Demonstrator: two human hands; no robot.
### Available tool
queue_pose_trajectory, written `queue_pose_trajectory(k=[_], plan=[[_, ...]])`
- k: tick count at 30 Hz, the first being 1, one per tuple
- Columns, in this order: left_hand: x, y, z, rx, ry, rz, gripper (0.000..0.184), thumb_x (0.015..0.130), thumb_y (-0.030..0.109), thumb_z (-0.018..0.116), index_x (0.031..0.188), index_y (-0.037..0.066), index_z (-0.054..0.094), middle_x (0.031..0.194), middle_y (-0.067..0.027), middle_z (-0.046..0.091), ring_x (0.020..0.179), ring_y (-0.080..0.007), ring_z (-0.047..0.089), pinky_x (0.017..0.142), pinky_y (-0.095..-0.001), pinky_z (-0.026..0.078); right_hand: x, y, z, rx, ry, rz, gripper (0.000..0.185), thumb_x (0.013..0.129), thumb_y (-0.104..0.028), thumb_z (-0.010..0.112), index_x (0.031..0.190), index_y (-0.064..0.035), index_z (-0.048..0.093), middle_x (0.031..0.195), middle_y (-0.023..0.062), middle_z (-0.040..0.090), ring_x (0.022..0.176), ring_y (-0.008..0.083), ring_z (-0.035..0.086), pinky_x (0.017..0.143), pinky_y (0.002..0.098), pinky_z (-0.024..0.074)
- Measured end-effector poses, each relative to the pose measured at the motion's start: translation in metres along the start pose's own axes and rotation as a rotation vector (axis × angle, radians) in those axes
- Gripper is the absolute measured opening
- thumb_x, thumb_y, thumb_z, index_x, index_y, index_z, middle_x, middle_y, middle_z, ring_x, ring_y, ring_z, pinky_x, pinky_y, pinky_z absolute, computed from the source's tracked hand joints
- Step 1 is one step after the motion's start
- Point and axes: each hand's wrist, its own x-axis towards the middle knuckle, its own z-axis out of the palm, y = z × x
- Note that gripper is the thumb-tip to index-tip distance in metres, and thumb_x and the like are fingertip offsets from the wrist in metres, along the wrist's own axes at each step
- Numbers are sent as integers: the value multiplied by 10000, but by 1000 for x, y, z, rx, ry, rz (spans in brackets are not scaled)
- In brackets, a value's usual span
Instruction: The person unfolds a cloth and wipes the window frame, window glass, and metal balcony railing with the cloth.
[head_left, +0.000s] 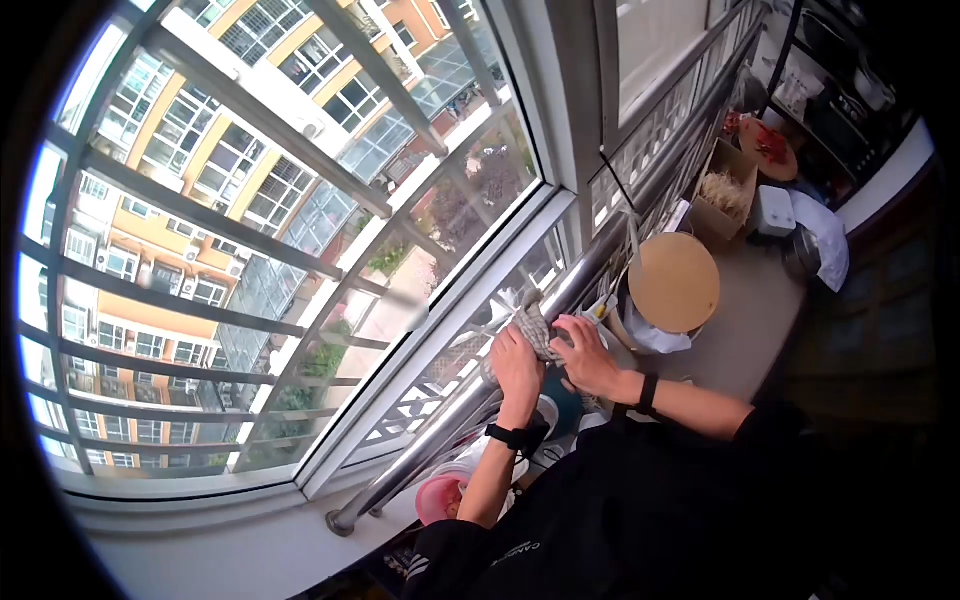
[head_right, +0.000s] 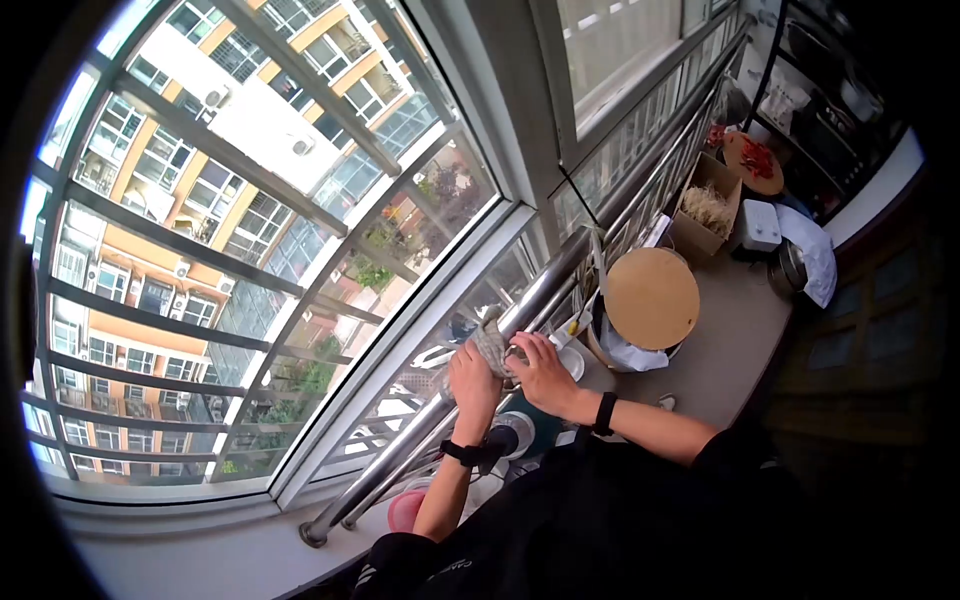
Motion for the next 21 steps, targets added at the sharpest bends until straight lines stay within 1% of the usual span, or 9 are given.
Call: queue_pose_trajectory(k=[2, 3, 6, 7, 10, 11, 14, 18, 21], plan=[[10, 33, 6, 7, 66, 129, 782, 682, 97, 740, 1347, -143, 406, 1325, -300, 500, 1276, -438, 466, 1117, -498, 343, -25, 19, -19, 124, 4, 211, 373, 783, -8, 564, 1155, -2, 583, 1300, 211, 500, 1245, 405, 474, 1084, 513, 371], [8, 49, 8, 0, -33, 142, 910, 709, 94, 728, 1449, -171, 268, 1494, -339, 339, 1426, -456, 323, 1212, -503, 235, -33, 27, -34, 179, 58, 240, 381, 780, -18, 562, 1158, 25, 585, 1193, 213, 566, 1126, 420, 541, 984, 487, 434], [-6, 104, 23, -13, 4, 316, 902, 731, 102, 721, 1449, -180, 254, 1506, -339, 323, 1450, -449, 290, 1231, -516, 190, -71, 50, -79, 272, 169, 344, 392, 770, -24, 566, 1157, 38, 591, 1133, 225, 599, 1065, 423, 581, 928, 478, 470], [-12, 121, 29, -115, -6, 394, 827, 744, 94, 699, 1446, -126, 320, 1472, -308, 366, 1385, -465, 363, 1179, -514, 295, -85, 58, -95, 302, 221, 334, 392, 790, -40, 568, 1170, 56, 586, 1076, 251, 630, 1014, 430, 613, 884, 469, 498], [-28, 155, 84, -387, -564, 559, 704, 754, 79, 675, 1400, -47, 425, 1363, -282, 467, 1267, -477, 452, 1065, -504, 416, -139, 79, -142, 490, 265, 471, 377, 809, -28, 568, 1178, 52, 563, 995, 239, 633, 911, 412, 639, 798, 439, 513], [-37, 182, 88, -437, -622, 528, 581, 768, 61, 633, 1325, -8, 486, 1243, -272, 536, 1122, -486, 527, 930, -512, 483, -161, 92, -153, 493, 299, 493, 437, 837, -81, 607, 1246, 57, 543, 1041, 255, 660, 941, 396, 667, 824, 423, 521], [-67, 252, 104, -412, -780, 566, 351, 924, 242, 643, 1215, 51, 598, 1099, -226, 664, 1013, -450, 626, 855, -494, 517, -229, 123, -208, 515, 319, 663, 562, 816, -133, 658, 1329, 47, 514, 1156, 262, 657, 1084, 345, 654, 918, 394, 500], [-90, 368, 102, -351, -1006, 579, 581, 895, 526, 680, 1211, 44, 611, 1043, -213, 684, 1001, -423, 652, 851, -477, 522, -327, 167, -272, 644, 430, 944, 490, 813, -164, 644, 1237, 47, 517, 1101, 255, 657, 1031, 369, 652, 881, 422, 507], [-89, 423, 103, -256, -994, 825, 612, 898, 511, 683, 1280, 41, 595, 1122, -219, 679, 1048, -421, 644, 912, -465, 515, -401, 214, -292, 680, 338, 1108, 595, 817, -230, 664, 1302, 57, 471, 1187, 283, 614, 1123, 376, 612, 952, 424, 483]])
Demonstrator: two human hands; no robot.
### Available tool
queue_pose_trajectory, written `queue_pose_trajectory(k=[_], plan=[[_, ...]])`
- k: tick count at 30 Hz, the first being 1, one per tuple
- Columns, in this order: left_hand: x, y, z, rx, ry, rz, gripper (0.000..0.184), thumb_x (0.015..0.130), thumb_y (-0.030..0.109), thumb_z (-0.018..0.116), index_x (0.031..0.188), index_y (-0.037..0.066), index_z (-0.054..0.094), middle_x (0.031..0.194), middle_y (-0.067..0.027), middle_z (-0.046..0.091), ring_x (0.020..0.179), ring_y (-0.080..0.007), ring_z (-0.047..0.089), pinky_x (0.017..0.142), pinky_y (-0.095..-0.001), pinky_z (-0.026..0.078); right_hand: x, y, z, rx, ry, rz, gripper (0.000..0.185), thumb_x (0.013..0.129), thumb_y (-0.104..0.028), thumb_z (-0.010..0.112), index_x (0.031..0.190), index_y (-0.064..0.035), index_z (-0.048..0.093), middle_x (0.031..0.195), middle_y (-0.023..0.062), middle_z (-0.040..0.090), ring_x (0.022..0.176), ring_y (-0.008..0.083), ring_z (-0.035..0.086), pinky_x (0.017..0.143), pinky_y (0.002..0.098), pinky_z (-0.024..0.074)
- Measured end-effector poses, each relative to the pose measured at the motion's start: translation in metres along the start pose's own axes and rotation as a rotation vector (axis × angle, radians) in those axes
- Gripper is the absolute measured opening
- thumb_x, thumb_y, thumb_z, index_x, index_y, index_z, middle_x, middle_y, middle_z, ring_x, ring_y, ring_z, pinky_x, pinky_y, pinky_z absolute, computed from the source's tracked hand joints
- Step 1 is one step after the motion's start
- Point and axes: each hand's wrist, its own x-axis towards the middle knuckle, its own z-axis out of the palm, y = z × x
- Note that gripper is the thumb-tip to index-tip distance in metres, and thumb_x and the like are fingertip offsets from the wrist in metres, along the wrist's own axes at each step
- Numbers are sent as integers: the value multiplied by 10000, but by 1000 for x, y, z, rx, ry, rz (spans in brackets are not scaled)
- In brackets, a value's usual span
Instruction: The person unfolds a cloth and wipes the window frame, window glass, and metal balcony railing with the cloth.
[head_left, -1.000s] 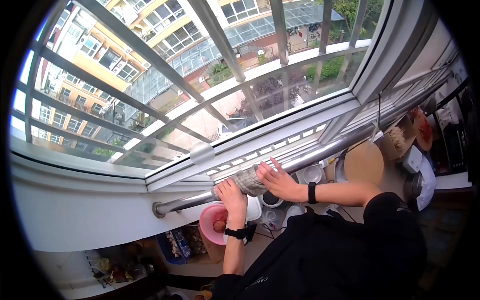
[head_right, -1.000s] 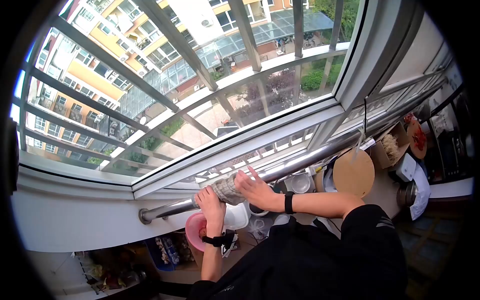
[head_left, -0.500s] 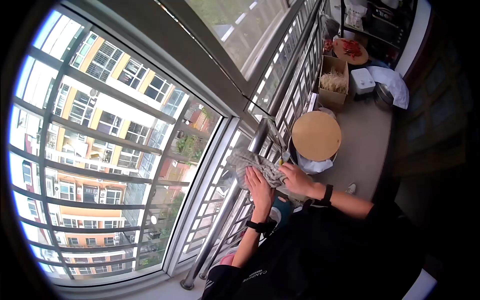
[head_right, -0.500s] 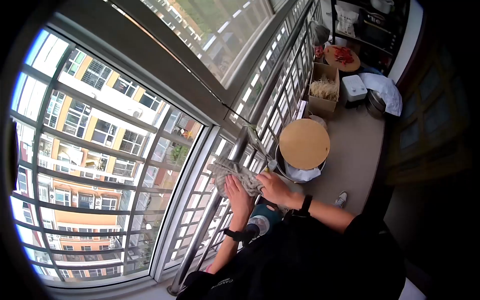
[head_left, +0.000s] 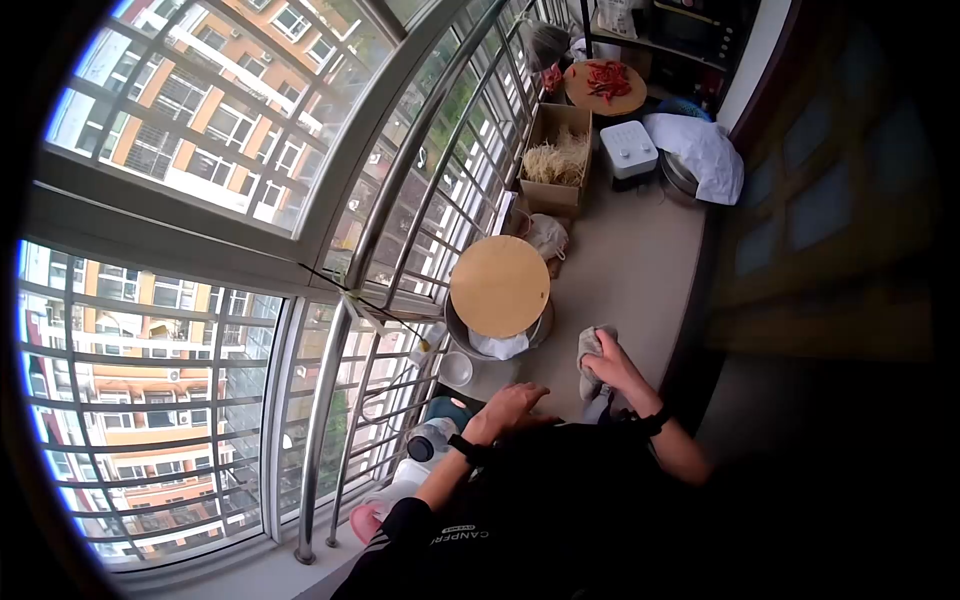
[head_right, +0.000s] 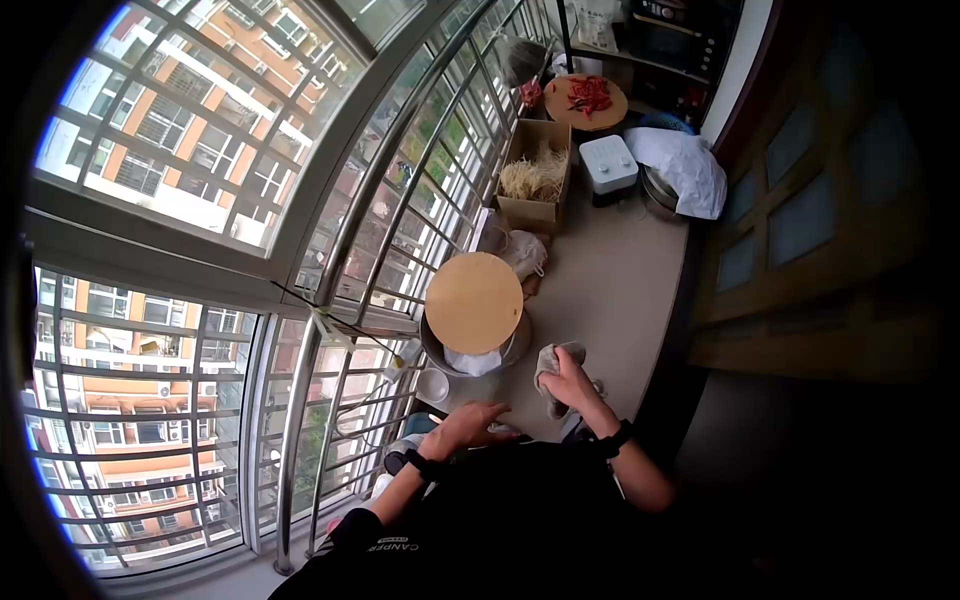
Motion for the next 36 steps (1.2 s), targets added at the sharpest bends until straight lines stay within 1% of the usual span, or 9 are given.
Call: queue_pose_trajectory(k=[7, 9, 15, 17, 25, 31, 33, 35, 36], plan=[[67, 71, -54, -47, 167, 42, 623, 895, 506, 692, 1239, 3, 564, 1112, -238, 645, 1037, -431, 626, 889, -476, 514, 45, -2, -43, 94, 19, -131, 707, 881, -270, 696, 1404, 96, 392, 1319, 239, 581, 1250, 323, 558, 1041, 409, 438], [80, 73, -66, -66, 226, -15, 616, 888, 508, 701, 1194, -6, 551, 1093, -245, 639, 1025, -435, 622, 860, -477, 518, 54, -38, -41, 376, -155, -130, 600, 928, -116, 657, 1418, 85, 375, 1264, 143, 603, 1165, 186, 558, 983, 331, 464], [133, 56, -104, -185, 593, -143, 585, 854, 439, 765, 1157, 0, 526, 1058, -250, 621, 993, -470, 602, 826, -514, 505, 76, -141, -67, 655, -244, -100, 605, 938, 4, 562, 1498, 3, 332, 1400, 116, 541, 1293, 187, 515, 1096, 321, 387], [174, 27, -110, -111, 689, -35, 505, 820, 316, 775, 1119, -7, 528, 1042, -230, 610, 973, -453, 595, 849, -500, 491, 97, -150, -78, 696, -246, -47, 636, 931, 13, 550, 1523, 4, 318, 1424, 114, 535, 1315, 197, 511, 1110, 328, 384], [254, -7, -169, -171, 673, 26, 273, 827, 141, 655, 1056, 18, 570, 941, -186, 629, 927, -381, 607, 852, -472, 475, 202, -185, -133, 340, -77, -2, 588, 918, 37, 560, 1477, 35, 376, 1238, 135, 669, 1115, 168, 641, 965, 283, 482], [270, -24, -205, -215, 802, -25, 246, 844, 127, 629, 1071, 36, 653, 893, -156, 646, 930, -360, 625, 852, -455, 490, 264, -176, -129, 308, 8, -6, 812, 912, -1, 642, 1556, 54, 150, 1082, 118, 704, 938, 132, 667, 814, 258, 520], [282, -29, -202, -293, 1023, 10, 237, 844, 123, 623, 1058, 37, 681, 862, -153, 644, 897, -369, 625, 823, -459, 502, 281, -181, -133, 81, -57, -46, 862, 919, 6, 632, 1575, 32, 72, 1035, 124, 710, 909, 141, 666, 818, 270, 521], [288, -33, -206, -336, 913, -120, 231, 847, 121, 615, 1047, 32, 688, 869, -163, 646, 881, -374, 628, 800, -460, 510, 292, -195, -141, -219, -134, -161, 867, 927, -11, 632, 1578, 20, 60, 922, 88, 704, 837, 118, 653, 762, 265, 518], [292, -34, -210, -351, 858, -184, 229, 848, 120, 611, 1042, 29, 692, 872, -168, 647, 874, -377, 630, 788, -461, 515, 291, -214, -139, -269, -54, -259, 671, 945, -48, 623, 1532, 5, 304, 774, 36, 647, 720, 93, 600, 680, 262, 494]])
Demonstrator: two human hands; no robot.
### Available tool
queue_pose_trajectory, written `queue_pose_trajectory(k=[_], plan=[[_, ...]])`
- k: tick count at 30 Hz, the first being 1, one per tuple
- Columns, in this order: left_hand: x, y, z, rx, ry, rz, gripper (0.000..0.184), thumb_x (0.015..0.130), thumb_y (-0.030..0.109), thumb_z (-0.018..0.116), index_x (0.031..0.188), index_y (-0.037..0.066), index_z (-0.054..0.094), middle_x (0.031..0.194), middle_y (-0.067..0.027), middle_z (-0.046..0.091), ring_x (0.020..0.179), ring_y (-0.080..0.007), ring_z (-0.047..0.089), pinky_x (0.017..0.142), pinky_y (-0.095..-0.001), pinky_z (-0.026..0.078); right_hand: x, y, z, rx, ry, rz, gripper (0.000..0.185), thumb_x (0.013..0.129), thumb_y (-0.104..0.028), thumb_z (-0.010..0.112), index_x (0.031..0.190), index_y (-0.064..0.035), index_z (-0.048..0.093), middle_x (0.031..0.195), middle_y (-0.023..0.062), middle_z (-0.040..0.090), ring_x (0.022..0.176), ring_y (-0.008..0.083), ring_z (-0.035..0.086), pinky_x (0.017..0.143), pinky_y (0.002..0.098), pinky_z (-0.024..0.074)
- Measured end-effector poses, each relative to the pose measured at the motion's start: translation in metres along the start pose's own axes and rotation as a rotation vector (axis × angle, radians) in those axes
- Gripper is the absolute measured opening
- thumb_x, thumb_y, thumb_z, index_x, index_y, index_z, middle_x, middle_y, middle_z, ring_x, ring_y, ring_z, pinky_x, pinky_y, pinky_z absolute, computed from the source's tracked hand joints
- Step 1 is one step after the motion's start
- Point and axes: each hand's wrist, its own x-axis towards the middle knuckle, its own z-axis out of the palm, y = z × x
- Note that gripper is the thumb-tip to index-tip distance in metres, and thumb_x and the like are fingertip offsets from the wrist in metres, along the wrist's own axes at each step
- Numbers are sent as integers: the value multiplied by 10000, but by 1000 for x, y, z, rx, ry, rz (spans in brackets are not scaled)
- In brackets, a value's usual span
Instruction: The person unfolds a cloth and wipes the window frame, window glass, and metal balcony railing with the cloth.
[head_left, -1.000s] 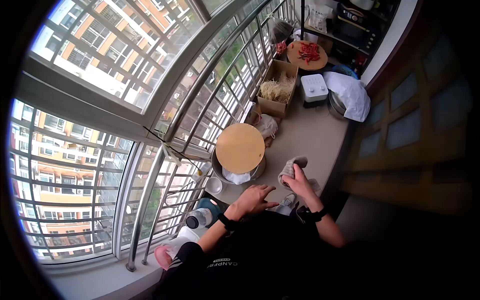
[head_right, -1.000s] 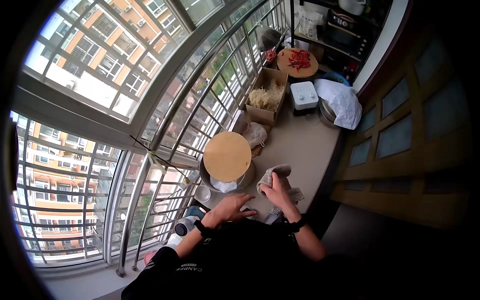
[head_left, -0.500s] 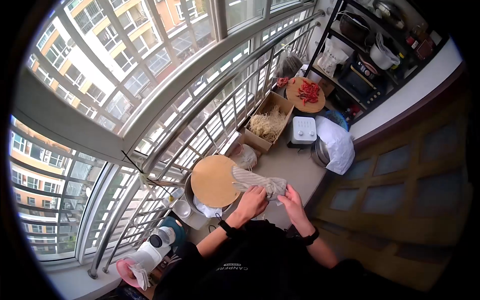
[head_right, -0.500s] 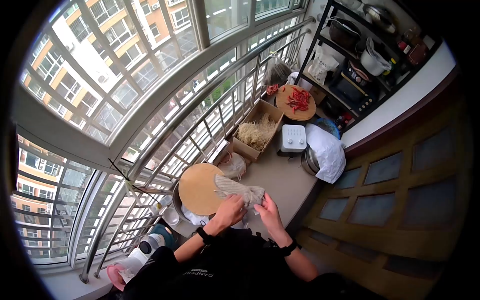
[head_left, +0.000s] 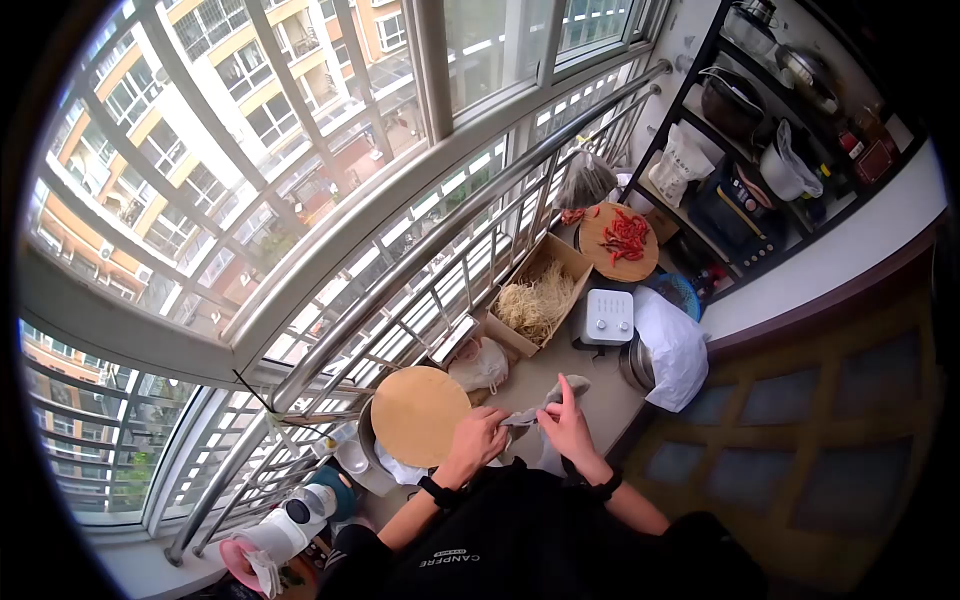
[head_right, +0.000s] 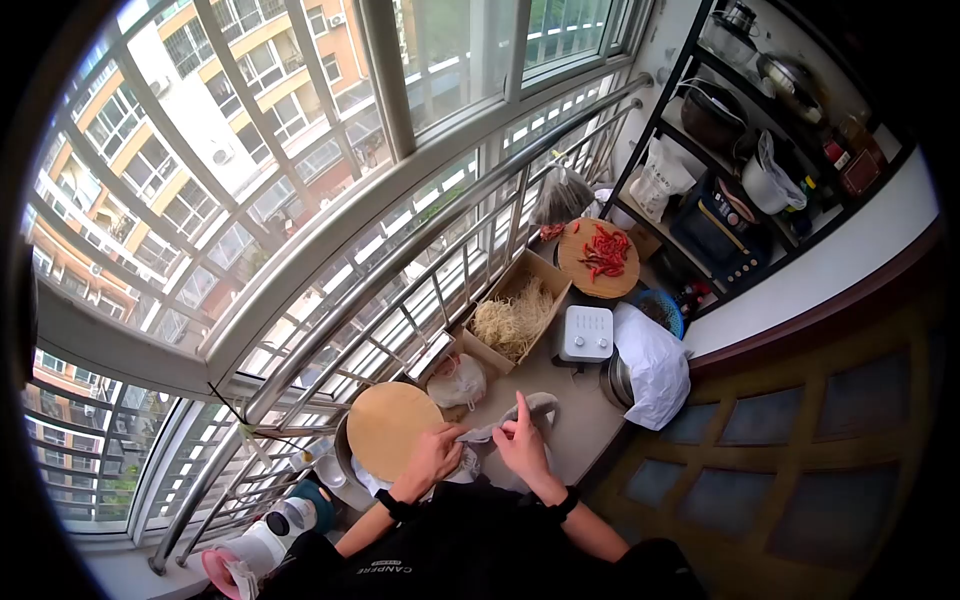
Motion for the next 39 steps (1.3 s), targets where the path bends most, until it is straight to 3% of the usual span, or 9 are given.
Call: queue_pose_trajectory(k=[3, 6, 12, 17, 18, 20, 26, 32, 39], plan=[[25, 9, 5, 24, -89, -153, 220, 853, 117, 602, 1027, 21, 697, 898, -179, 652, 872, -378, 637, 758, -459, 517, 42, 19, -13, 87, -214, -53, 387, 952, -62, 607, 1335, -14, 581, 740, -6, 626, 671, 84, 561, 643, 260, 473], [59, 10, 22, -89, -71, -202, 239, 865, 115, 573, 1052, 2, 673, 922, -202, 650, 911, -396, 634, 794, -440, 510, 78, 15, -43, 189, -301, 23, 239, 934, -45, 601, 1157, -22, 685, 766, -19, 649, 694, 67, 567, 641, 250, 466], [145, 52, 49, -317, -59, -341, 183, 903, 104, 509, 992, -21, 610, 849, -143, 600, 846, -258, 595, 779, -374, 476, 165, 43, -121, 302, -516, -17, 293, 859, -28, 649, 1152, -27, 672, 928, 43, 717, 858, 88, 658, 728, 253, 498], [217, 108, 61, -318, -34, -351, 180, 948, 149, 530, 847, -1, 526, 757, -37, 494, 770, -124, 489, 690, -302, 408, 214, 65, -168, -35, -453, -310, 314, 813, -102, 718, 1121, -61, 667, 967, 122, 727, 921, 274, 717, 807, 355, 550], [227, 119, 63, -322, -15, -314, 217, 945, 149, 539, 826, -1, 434, 728, -66, 368, 707, -156, 402, 629, -329, 358, 220, 70, -173, -41, -465, -327, 307, 818, -110, 720, 1116, -66, 665, 943, 115, 725, 894, 273, 717, 785, 359, 551], [243, 146, 62, -368, 50, -293, 210, 946, 137, 538, 813, 2, 446, 726, -53, 380, 708, -149, 396, 637, -314, 357, 231, 79, -179, -77, -519, -309, 277, 834, -153, 730, 1095, -88, 664, 848, 104, 708, 795, 281, 709, 701, 399, 544], [254, 189, 60, -370, 264, -332, 177, 947, 114, 521, 810, 17, 466, 759, -25, 402, 735, -119, 429, 651, -288, 356, 263, 117, -181, -280, -762, -435, 272, 885, -279, 641, 1087, -100, 667, 955, 178, 702, 893, 391, 678, 762, 491, 537], [231, 169, 45, -230, 499, -287, 191, 895, 132, 522, 762, 21, 442, 723, -36, 371, 683, -137, 397, 617, -312, 328, 285, 101, -182, -369, -765, -431, 227, 856, -248, 624, 1004, -85, 675, 905, 205, 700, 884, 407, 673, 775, 515, 536], [203, 146, 11, -136, 784, -314, 214, 916, 135, 519, 747, 11, 478, 703, -3, 391, 680, -105, 397, 598, -297, 310, 312, 78, -157, -403, -537, -471, 166, 902, -237, 592, 992, -112, 653, 802, 171, 695, 771, 396, 679, 680, 500, 533]])
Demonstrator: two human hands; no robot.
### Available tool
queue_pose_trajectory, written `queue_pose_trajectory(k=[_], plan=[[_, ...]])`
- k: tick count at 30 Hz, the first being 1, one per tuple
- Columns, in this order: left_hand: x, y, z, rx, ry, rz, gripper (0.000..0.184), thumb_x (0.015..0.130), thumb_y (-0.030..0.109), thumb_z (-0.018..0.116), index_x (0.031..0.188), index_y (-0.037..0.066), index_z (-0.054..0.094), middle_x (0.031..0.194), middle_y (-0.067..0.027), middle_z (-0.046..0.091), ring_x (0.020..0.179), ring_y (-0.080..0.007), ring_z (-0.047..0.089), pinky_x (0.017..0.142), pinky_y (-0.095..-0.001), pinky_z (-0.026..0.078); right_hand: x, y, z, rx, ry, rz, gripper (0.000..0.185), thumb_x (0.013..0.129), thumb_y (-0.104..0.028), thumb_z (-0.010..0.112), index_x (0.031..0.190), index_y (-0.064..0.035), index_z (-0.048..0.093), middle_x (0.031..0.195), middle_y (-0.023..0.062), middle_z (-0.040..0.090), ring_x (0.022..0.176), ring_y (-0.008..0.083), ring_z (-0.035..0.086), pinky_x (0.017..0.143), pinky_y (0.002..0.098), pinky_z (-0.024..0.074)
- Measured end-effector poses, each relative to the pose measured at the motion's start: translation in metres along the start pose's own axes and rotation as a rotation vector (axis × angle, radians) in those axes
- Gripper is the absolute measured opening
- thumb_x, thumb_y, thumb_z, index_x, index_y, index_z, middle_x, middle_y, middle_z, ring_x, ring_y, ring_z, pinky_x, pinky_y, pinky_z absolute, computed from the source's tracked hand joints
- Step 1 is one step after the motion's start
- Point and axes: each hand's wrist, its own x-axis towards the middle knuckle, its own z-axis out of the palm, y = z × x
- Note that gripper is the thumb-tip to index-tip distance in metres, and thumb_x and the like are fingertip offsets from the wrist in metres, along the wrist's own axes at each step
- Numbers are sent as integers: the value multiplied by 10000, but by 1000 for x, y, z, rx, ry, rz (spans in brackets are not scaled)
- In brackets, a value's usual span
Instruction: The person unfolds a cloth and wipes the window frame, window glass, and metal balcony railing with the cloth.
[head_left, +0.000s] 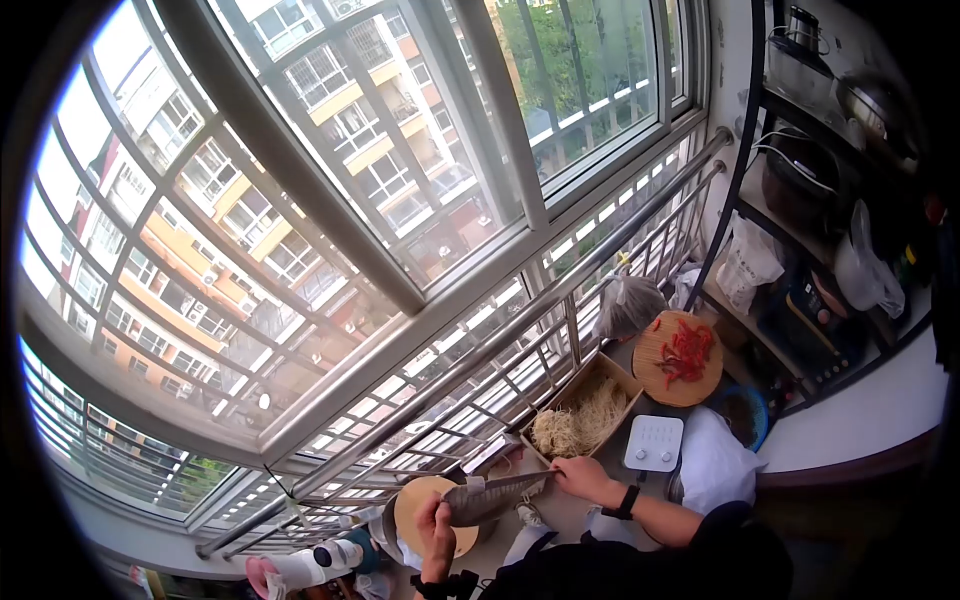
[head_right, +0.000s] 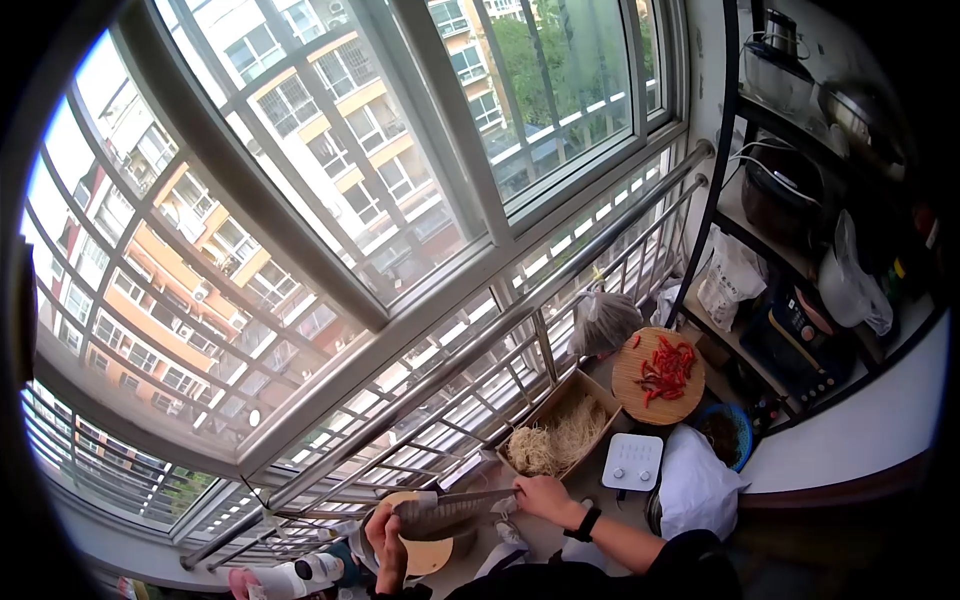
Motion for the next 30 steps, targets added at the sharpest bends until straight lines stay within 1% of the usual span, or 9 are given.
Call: queue_pose_trajectory(k=[5, 10, 14, 16, 19, 24, 25, 29, 30], plan=[[21, -54, -41, 64, 151, -86, 141, 982, 78, 485, 916, -2, 580, 697, 32, 443, 667, -87, 412, 600, -282, 344, 20, -28, 7, 65, 210, 76, 203, 997, -247, 525, 1005, -92, 657, 760, 169, 683, 722, 381, 675, 637, 478, 517], [39, -50, -74, 133, 113, -172, 178, 1012, 127, 501, 892, 6, 551, 687, 34, 394, 640, -73, 366, 562, -278, 301, 30, -62, 26, 194, 321, 184, 260, 1013, -288, 557, 992, -64, 687, 740, 137, 683, 685, 311, 680, 614, 413, 509], [64, -84, -64, -182, 39, -9, 172, 1042, 139, 473, 960, 21, 567, 745, 38, 439, 674, -75, 391, 590, -259, 343, 26, -86, 35, 233, 281, 231, 276, 998, -305, 599, 1017, -42, 683, 765, 133, 696, 683, 281, 682, 627, 387, 519], [72, -73, -55, -308, -31, -89, 148, 1042, 114, 474, 967, 18, 558, 796, 34, 456, 707, -64, 401, 626, -236, 353, 31, -87, 36, 262, 278, 216, 286, 995, -307, 612, 1039, -33, 684, 774, 123, 703, 685, 260, 683, 632, 374, 521], [93, -94, -31, -287, -20, 47, 120, 1035, 85, 486, 970, 15, 560, 809, 23, 477, 745, -68, 431, 655, -230, 379, 43, -73, 26, 281, 307, 217, 284, 991, -287, 629, 1091, -26, 679, 791, 96, 711, 695, 209, 682, 634, 347, 521], [130, -53, 16, -263, -101, 218, 115, 1031, 78, 511, 1035, 2, 596, 850, -3, 554, 745, -79, 491, 661, -234, 412, 75, -58, -35, 406, 273, 148, 315, 961, -215, 678, 1218, -35, 645, 801, 48, 677, 725, 122, 655, 651, 286, 516], [135, -45, 25, -279, -171, 219, 122, 1030, 77, 514, 1050, -2, 604, 855, -8, 566, 745, -81, 503, 661, -235, 419, 82, -54, -48, 424, 177, 129, 431, 928, -177, 698, 1325, -54, 581, 988, 78, 655, 740, 124, 642, 683, 286, 532], [144, -17, 74, -271, -322, 288, 153, 1056, 113, 493, 1116, 12, 592, 953, -16, 626, 828, -70, 537, 730, -219, 425, 96, -50, -67, 478, 99, -24, 618, 857, -110, 715, 1431, -125, 487, 1298, 119, 496, 801, 167, 640, 751, 310, 555], [144, -8, 86, -254, -327, 307, 152, 1055, 114, 495, 1113, 12, 592, 951, -15, 624, 828, -70, 535, 732, -221, 426, 95, -39, -66, 462, 105, -55, 619, 854, -102, 714, 1430, -134, 488, 1282, 115, 503, 826, 175, 644, 760, 315, 553]])
